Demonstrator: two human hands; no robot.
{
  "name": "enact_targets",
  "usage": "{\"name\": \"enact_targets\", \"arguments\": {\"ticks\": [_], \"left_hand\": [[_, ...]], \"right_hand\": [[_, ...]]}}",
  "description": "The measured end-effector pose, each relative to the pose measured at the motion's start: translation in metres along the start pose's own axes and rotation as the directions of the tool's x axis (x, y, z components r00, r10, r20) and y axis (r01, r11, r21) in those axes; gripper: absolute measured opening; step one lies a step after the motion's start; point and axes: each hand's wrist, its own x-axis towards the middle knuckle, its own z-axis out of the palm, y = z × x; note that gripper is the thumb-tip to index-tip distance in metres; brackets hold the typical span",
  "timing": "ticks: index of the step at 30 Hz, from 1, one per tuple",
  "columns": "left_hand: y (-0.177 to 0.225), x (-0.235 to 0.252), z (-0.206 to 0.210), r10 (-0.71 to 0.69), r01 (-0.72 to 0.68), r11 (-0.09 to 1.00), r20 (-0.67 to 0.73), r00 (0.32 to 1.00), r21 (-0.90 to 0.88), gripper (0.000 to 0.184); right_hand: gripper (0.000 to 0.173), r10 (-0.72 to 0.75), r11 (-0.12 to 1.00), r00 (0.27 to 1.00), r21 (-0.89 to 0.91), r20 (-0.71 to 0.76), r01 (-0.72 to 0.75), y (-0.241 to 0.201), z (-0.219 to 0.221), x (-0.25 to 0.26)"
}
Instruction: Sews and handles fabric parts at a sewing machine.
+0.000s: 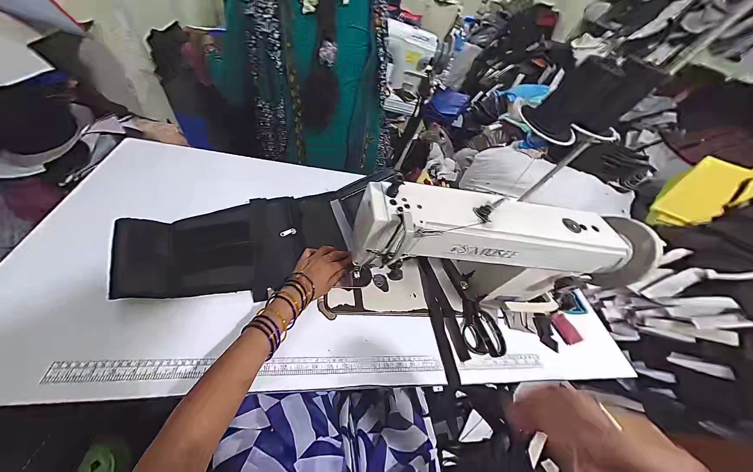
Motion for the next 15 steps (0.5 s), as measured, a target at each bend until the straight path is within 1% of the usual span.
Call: {"name": "enact_targets", "arguments": {"ticks": [1, 2, 3, 4, 5, 7, 9, 10, 11, 12, 13, 14, 15], "left_hand": [[0.000, 0.001, 0.000, -0.003, 0.003, 1.000, -0.009, 1.000, -0.003, 0.038], [-0.001, 0.003, 0.000, -0.012, 0.012, 1.000, -0.013, 1.000, 0.002, 0.039], [-0.002, 0.005, 0.001, -0.021, 0.022, 1.000, -0.020, 1.000, 0.005, 0.039], [-0.003, 0.009, 0.000, -0.038, 0.038, 0.999, -0.020, 0.999, 0.012, 0.041], [-0.005, 0.012, -0.001, -0.056, 0.056, 0.998, -0.016, 0.998, 0.014, 0.042], [-0.010, 0.016, -0.002, -0.066, 0.066, 0.998, -0.025, 0.997, 0.003, 0.043], [-0.015, 0.018, -0.001, -0.062, 0.062, 0.998, -0.047, 0.997, -0.010, 0.042], [-0.017, 0.020, -0.001, -0.060, 0.060, 0.998, -0.050, 0.997, -0.011, 0.041], [-0.018, 0.023, -0.003, -0.057, 0.056, 0.998, -0.063, 0.996, -0.015, 0.041], [-0.020, 0.025, -0.005, -0.059, 0.058, 0.998, -0.075, 0.995, -0.017, 0.041], [-0.022, 0.024, -0.002, -0.061, 0.060, 0.998, -0.085, 0.995, -0.016, 0.041], [-0.022, 0.022, 0.001, -0.058, 0.058, 0.998, -0.093, 0.994, -0.004, 0.041], [-0.022, 0.023, 0.003, -0.053, 0.054, 0.998, -0.102, 0.993, 0.008, 0.041]], "right_hand": [[0.029, 0.114, 0.958, 0.993, -0.263, -0.015, -0.114, 0.046, 0.001, -0.001], [0.031, 0.256, 0.855, 0.965, -0.455, -0.051, -0.250, 0.083, 0.007, -0.001], [0.036, 0.402, 0.760, 0.912, -0.526, -0.083, -0.382, 0.111, 0.014, -0.002], [0.042, 0.511, 0.678, 0.852, -0.557, -0.114, -0.481, 0.133, 0.019, -0.003], [0.046, 0.581, 0.612, 0.802, -0.576, -0.138, -0.542, 0.149, 0.022, -0.003], [0.041, 0.662, 0.528, 0.735, -0.606, -0.145, -0.595, 0.167, 0.024, -0.004], [0.037, 0.717, 0.494, 0.693, -0.645, -0.078, -0.584, 0.167, 0.017, 0.003], [0.035, 0.699, 0.529, 0.714, -0.644, -0.040, -0.553, 0.158, 0.013, 0.007], [0.034, 0.604, 0.633, 0.797, -0.606, -0.002, -0.481, 0.142, 0.008, 0.017], [0.033, 0.434, 0.781, 0.900, -0.513, 0.039, -0.355, 0.120, 0.005, 0.027], [0.036, 0.246, 0.911, 0.966, -0.360, 0.080, -0.202, 0.093, 0.005, 0.036], [0.038, 0.107, 0.987, 0.984, -0.137, 0.143, -0.088, 0.055, 0.007, 0.046], [0.044, -0.011, 0.997, 0.974, 0.076, 0.226, -0.007, 0.011, 0.008, 0.059]]}}
